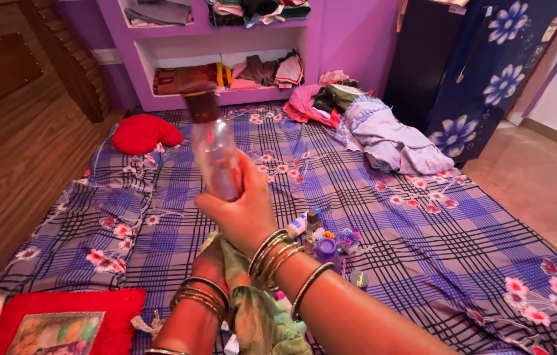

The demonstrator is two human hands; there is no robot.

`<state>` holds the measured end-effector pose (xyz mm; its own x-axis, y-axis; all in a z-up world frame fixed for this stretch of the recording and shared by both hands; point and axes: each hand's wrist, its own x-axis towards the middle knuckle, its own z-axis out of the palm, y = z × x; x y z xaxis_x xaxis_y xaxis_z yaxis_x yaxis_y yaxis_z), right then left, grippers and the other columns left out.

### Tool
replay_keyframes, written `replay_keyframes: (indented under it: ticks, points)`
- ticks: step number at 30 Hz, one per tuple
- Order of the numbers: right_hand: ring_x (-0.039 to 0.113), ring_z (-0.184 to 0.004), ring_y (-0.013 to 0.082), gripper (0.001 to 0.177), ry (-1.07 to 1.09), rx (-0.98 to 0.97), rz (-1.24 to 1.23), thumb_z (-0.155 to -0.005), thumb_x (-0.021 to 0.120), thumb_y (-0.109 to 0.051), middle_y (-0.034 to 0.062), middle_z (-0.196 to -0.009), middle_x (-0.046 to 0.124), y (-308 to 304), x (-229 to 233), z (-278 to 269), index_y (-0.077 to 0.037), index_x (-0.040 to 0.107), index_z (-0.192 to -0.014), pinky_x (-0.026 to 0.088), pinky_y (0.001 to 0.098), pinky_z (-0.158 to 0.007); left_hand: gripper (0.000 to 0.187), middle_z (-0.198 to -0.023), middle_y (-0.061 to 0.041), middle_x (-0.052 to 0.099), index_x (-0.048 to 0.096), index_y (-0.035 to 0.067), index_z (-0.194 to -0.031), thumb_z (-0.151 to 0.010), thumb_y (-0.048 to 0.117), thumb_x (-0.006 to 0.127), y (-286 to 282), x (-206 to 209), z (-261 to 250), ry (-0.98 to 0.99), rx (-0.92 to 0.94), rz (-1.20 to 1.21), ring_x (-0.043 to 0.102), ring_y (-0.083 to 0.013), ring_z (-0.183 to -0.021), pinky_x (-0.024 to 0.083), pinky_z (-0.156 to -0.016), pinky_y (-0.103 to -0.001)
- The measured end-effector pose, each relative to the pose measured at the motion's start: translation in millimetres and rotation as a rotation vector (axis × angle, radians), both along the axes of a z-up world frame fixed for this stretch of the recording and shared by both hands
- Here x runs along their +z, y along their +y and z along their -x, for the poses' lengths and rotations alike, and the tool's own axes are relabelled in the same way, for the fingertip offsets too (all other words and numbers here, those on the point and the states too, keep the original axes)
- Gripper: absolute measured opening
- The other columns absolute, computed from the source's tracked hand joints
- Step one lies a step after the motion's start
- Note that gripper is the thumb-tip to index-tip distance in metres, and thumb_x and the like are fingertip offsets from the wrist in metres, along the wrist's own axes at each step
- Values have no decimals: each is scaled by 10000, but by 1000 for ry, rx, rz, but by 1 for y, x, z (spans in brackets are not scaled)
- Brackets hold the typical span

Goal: The person wipes a wooden dresser with a cloth, then picks up a bottle of baby powder and a bottle of hair oil from a bed. They wipe each bottle with the cloth and place them on a shelf inside a wooden cabinet.

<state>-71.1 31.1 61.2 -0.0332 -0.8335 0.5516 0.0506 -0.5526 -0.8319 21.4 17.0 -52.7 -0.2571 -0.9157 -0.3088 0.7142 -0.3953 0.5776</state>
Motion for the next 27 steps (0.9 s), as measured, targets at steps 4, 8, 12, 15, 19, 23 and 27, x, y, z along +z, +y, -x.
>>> replay_keyframes:
  ticks: [4,8,12,15,19,23,27]
  points:
    - [656,-891,125,558,-39,28,-115,-734,762,-139,40,-1021,700,-7,-7,10,-42,600,-1259,553,297,-810,217,-885,-125,709,635,29,-1052,-906,183,679,5,5,1,-297,415,-194,706,-270,-707,594,-674,-453]
    - [649,-920,106,596,-41,-15,-75,-728,755,-96,26,-1053,695,-8,-20,20,-52,571,-1294,543,294,-823,317,-871,-90,695,696,15,-1044,-892,289,744,0,9,-2,-511,501,-165,658,-229,-684,546,-622,-397]
    - [658,-953,105,603,-12,-30,-54,-733,750,-75,29,-1066,699,-8,-34,26,-46,563,-1306,550,292,-864,430,-903,-54,722,713,-29,-1057,-859,345,793,-11,6,-8,-615,488,-103,669,-161,-719,540,-632,-340]
    - [641,-930,113,586,-48,23,-118,-740,743,-74,38,-1051,693,-6,-44,27,-31,575,-1299,550,302,-837,390,-878,-77,721,699,-27,-1072,-878,308,753,-18,0,-10,-681,470,-75,676,-188,-691,534,-606,-362]
    - [647,-990,147,632,21,-74,-187,-716,764,-112,52,-1098,665,-4,-56,26,-51,580,-1317,532,309,-895,303,-876,-59,685,647,81,-1138,-906,260,723,-19,-4,-9,-687,426,-10,629,-187,-682,502,-582,-365]
    - [616,-1072,206,667,141,-220,-152,-686,794,-134,79,-1163,567,-5,-65,27,-45,586,-1313,501,336,-954,154,-870,-65,667,615,126,-1092,-948,179,617,-20,-4,-13,-459,313,70,651,-221,-695,525,-571,-390]
    - [612,-1067,233,660,197,-260,-183,-682,791,-138,94,-1145,556,-3,-71,29,-57,606,-1311,496,344,-964,102,-893,-51,668,597,125,-1039,-978,137,517,-29,-19,-20,-360,280,89,671,-207,-769,565,-646,-392]
